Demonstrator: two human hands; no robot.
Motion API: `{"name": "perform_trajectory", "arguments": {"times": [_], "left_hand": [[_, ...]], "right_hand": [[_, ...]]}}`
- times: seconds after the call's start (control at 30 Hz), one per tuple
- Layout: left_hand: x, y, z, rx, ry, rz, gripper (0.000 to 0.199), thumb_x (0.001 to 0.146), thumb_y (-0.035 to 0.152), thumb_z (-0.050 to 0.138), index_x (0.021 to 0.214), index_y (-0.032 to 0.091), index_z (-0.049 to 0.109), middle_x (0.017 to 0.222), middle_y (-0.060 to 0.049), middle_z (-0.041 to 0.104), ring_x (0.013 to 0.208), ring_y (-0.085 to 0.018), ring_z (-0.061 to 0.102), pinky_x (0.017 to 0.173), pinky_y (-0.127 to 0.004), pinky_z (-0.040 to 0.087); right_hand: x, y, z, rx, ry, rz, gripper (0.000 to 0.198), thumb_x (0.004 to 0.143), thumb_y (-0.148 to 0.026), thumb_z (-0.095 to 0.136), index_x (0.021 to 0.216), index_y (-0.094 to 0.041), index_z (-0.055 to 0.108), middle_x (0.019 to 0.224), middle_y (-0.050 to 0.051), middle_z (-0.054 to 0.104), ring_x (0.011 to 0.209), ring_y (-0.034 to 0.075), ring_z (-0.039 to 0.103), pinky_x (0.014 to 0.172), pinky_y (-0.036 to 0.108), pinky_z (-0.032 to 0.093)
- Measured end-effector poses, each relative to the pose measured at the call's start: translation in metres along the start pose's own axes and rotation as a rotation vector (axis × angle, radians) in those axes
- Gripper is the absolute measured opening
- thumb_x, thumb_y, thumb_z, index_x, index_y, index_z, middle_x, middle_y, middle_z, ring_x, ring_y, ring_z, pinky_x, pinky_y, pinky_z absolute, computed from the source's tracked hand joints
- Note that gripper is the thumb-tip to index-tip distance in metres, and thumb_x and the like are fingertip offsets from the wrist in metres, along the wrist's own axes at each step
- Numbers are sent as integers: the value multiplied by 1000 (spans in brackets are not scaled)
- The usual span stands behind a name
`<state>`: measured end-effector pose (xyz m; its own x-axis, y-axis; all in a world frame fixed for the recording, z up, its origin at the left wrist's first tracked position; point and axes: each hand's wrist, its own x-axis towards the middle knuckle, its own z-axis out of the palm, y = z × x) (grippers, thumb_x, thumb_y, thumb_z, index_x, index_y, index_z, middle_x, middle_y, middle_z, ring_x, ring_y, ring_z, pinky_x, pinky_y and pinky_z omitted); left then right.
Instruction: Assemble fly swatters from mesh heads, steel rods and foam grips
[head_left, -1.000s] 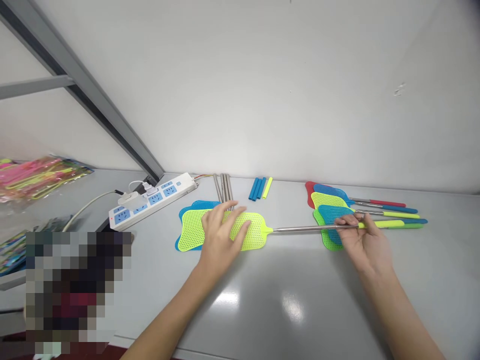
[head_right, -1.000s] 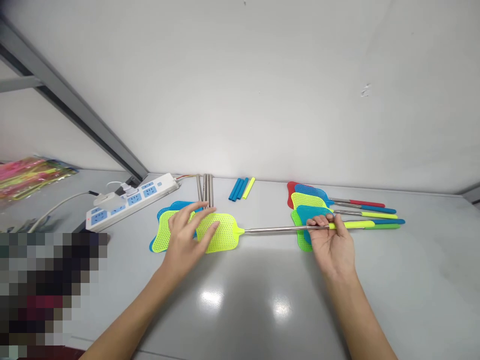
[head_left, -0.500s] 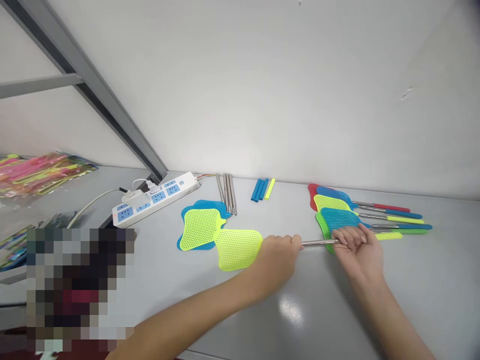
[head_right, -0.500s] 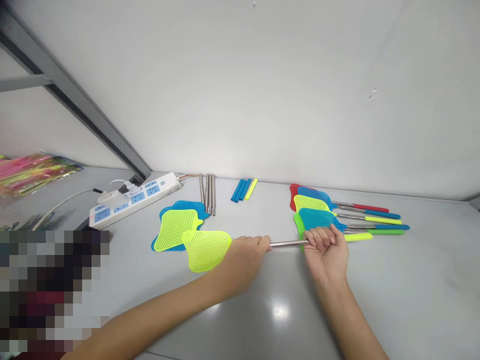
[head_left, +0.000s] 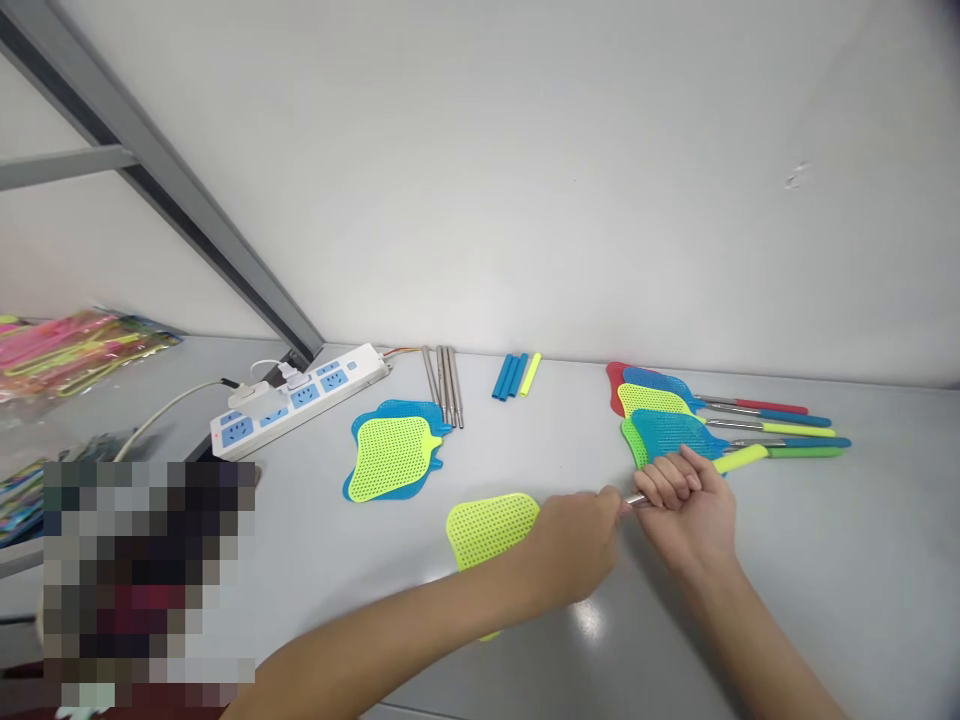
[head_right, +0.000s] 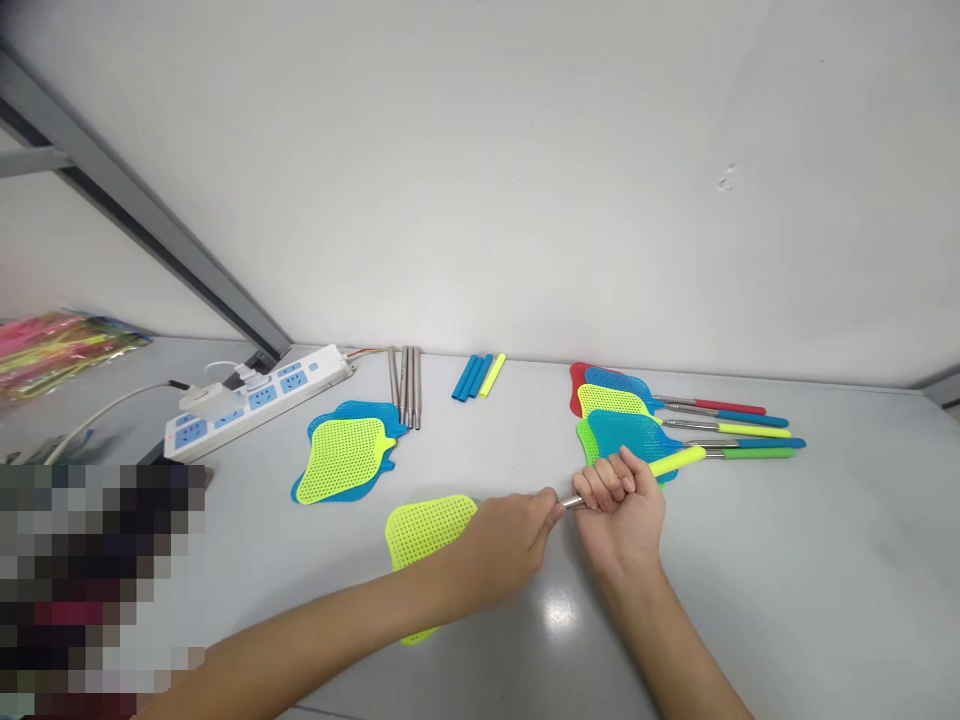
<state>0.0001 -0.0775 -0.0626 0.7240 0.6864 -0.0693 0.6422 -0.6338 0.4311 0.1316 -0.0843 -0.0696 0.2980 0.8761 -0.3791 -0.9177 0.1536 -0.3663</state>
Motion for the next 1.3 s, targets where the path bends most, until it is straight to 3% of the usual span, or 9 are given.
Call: {"name": "perform_trajectory", "arguments": {"times": [0.3, 0.53, 0.8, 1.03, 1.3], "left_hand": [[3, -17, -9, 189, 16, -48, 40, 88, 34, 12, 78, 17, 46, 63, -3, 57, 57, -16, 55, 49, -26, 36], [1, -28, -28, 153, 80, -60, 43, 87, 41, 15, 76, 16, 49, 66, -4, 56, 63, -16, 54, 53, -26, 36], [0, -39, -32, 134, 113, 7, 39, 85, 42, 25, 73, 16, 50, 70, -4, 56, 66, -16, 51, 56, -26, 34], [1, -36, -32, 215, 109, 115, 29, 86, 31, 32, 71, 15, 51, 68, -3, 56, 63, -15, 50, 62, -27, 34], [3, -40, -28, 223, 154, 135, 32, 84, 36, 34, 68, 15, 53, 69, -3, 52, 68, -15, 48, 73, -31, 32]], "right_hand": [[6, 5, -5, 48, 10, 122, 31, 71, -12, 46, 55, -18, 21, 48, -7, 21, 40, 6, 28, 44, 22, 36], [5, 6, -2, 93, 59, 187, 23, 74, -13, 43, 59, -19, 27, 54, -6, 26, 48, 7, 36, 56, 28, 43], [10, 8, -4, 166, 123, 234, 18, 73, -9, 39, 62, -19, 27, 57, -5, 27, 50, 8, 35, 56, 28, 43], [17, -2, -9, 164, 99, 188, 18, 71, -7, 39, 63, -18, 28, 57, -5, 26, 48, 7, 31, 47, 25, 38], [24, -18, -11, 96, 103, 155, 18, 70, -6, 39, 63, -18, 28, 55, -6, 24, 45, 7, 27, 42, 22, 32]]}}
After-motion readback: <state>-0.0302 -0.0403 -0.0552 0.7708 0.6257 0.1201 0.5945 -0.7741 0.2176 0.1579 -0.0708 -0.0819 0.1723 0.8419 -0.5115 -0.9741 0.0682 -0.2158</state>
